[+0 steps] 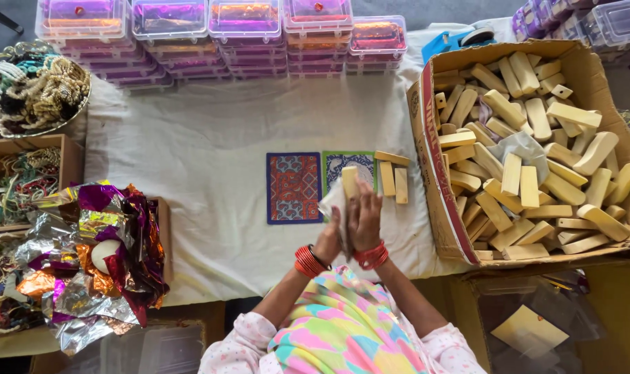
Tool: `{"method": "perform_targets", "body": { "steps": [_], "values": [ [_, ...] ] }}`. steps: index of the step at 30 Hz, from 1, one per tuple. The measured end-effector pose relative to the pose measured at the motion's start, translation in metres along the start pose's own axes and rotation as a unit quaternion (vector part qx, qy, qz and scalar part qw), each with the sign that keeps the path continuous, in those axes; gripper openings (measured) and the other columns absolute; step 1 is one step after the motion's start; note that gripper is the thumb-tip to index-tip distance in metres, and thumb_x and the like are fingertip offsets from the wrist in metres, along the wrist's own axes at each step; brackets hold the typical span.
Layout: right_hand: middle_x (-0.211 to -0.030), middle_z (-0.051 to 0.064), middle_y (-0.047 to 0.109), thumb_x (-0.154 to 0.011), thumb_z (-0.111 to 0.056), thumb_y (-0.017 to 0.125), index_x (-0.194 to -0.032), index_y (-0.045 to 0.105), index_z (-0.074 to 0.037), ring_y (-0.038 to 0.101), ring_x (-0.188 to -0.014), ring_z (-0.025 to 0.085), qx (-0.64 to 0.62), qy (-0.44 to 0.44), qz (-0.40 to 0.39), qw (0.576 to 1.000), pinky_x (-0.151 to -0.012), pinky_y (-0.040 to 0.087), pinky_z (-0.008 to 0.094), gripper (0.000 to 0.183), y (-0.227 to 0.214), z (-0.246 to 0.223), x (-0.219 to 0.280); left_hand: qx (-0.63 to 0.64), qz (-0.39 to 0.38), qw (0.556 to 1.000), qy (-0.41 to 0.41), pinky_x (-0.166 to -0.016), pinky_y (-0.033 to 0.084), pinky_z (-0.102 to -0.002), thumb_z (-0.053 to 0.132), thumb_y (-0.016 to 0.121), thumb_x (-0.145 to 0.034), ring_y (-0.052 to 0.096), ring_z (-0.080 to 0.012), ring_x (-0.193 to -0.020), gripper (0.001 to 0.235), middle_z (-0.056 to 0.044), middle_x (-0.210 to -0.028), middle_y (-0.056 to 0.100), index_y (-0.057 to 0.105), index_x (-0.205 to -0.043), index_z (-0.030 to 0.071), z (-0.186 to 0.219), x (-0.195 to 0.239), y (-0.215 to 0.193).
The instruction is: The person picks up small wooden blocks from a cardboard box and wipes them with a white cloth. They handle the blocks one at a time, rubbing the cloth over the surfaces before placing them back on the table or into the box.
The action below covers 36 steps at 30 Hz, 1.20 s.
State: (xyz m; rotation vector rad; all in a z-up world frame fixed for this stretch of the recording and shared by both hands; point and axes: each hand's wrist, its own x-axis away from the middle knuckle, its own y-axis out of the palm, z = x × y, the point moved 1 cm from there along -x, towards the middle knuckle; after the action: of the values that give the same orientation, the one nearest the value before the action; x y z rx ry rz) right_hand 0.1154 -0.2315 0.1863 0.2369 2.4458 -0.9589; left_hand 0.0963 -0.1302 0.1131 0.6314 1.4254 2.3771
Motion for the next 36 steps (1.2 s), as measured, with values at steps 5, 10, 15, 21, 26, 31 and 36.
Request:
{"method": "perform_targets", "body": {
  "steps": [5,10,15,21,26,31,36],
  "values": [
    [-0.152,0.017,0.057,-0.103,-0.012,0.044,-0.156,0.043,-0.004,0.053,-0.115,0.032,-0.015,0.109,-0.043,0.993,-0.108,0.04,0.042,0.054,0.005,0.004,0.0,-0.073,0.012,0.997,0.002,-0.124,0.033,-0.043,0.058,0.035,-0.103,0.037,-0.0235,-0.151,0.073,-0.005,-0.164,0.036,0.022,-0.162,0.017,-0.007,-0.008,-0.006],
    [-0.16,0.02,0.043,-0.108,-0.013,0.044,-0.159,0.035,-0.002,0.042,-0.148,0.034,-0.063,0.027,-0.073,0.995,-0.116,0.031,0.046,0.053,0.011,-0.02,0.061,-0.013,0.111,0.992,0.052,-0.111,0.04,-0.052,0.063,0.029,-0.106,0.045,-0.0359,-0.134,0.077,-0.021,-0.148,0.049,0.029,-0.161,0.009,0.041,-0.007,-0.008],
    [-0.159,0.019,0.045,-0.106,-0.011,0.045,-0.159,0.035,-0.001,0.041,-0.146,0.034,-0.044,0.02,-0.048,0.998,-0.119,0.027,0.045,0.055,0.017,-0.007,0.037,-0.012,0.068,0.995,0.073,-0.118,0.036,-0.045,0.062,0.031,-0.108,0.043,-0.029,-0.141,0.077,-0.014,-0.153,0.044,0.028,-0.162,0.008,0.009,-0.006,-0.014],
    [-0.165,0.02,0.039,-0.107,-0.006,0.043,-0.159,0.037,-0.002,0.035,-0.155,0.035,-0.124,0.071,-0.036,0.989,-0.128,0.027,0.041,0.053,0.001,-0.006,-0.018,0.019,0.024,1.0,-0.006,-0.122,0.035,-0.04,0.06,0.03,-0.101,0.042,-0.0206,-0.147,0.072,0.0,-0.16,0.042,0.028,-0.161,0.019,0.0,0.001,0.014],
    [-0.166,0.023,0.033,-0.108,-0.005,0.043,-0.16,0.029,0.002,0.03,-0.157,0.036,-0.176,0.036,-0.059,0.982,-0.127,0.025,0.042,0.055,0.01,-0.029,0.045,0.042,0.086,0.991,0.09,-0.113,0.044,-0.044,0.064,0.032,-0.106,0.052,-0.0305,-0.134,0.077,-0.015,-0.147,0.053,0.04,-0.155,0.006,0.032,-0.013,-0.016],
    [-0.167,0.024,0.031,-0.107,-0.007,0.042,-0.161,0.023,0.005,0.031,-0.157,0.033,-0.131,0.001,-0.04,0.991,-0.131,0.009,0.048,0.059,0.016,-0.018,0.032,-0.011,0.088,0.992,0.09,-0.115,0.044,-0.041,0.061,0.034,-0.104,0.054,-0.0265,-0.136,0.072,-0.011,-0.149,0.054,0.04,-0.154,0.009,0.027,-0.004,-0.001],
    [-0.166,0.022,0.037,-0.107,-0.009,0.041,-0.16,0.032,0.0,0.032,-0.157,0.034,-0.09,0.075,-0.018,0.993,-0.131,0.018,0.044,0.055,0.004,0.0,-0.021,0.013,0.028,0.999,0.011,-0.12,0.04,-0.037,0.059,0.033,-0.101,0.05,-0.0175,-0.143,0.071,-0.001,-0.156,0.05,0.035,-0.158,0.016,0.015,0.003,0.035]
  ]
}}
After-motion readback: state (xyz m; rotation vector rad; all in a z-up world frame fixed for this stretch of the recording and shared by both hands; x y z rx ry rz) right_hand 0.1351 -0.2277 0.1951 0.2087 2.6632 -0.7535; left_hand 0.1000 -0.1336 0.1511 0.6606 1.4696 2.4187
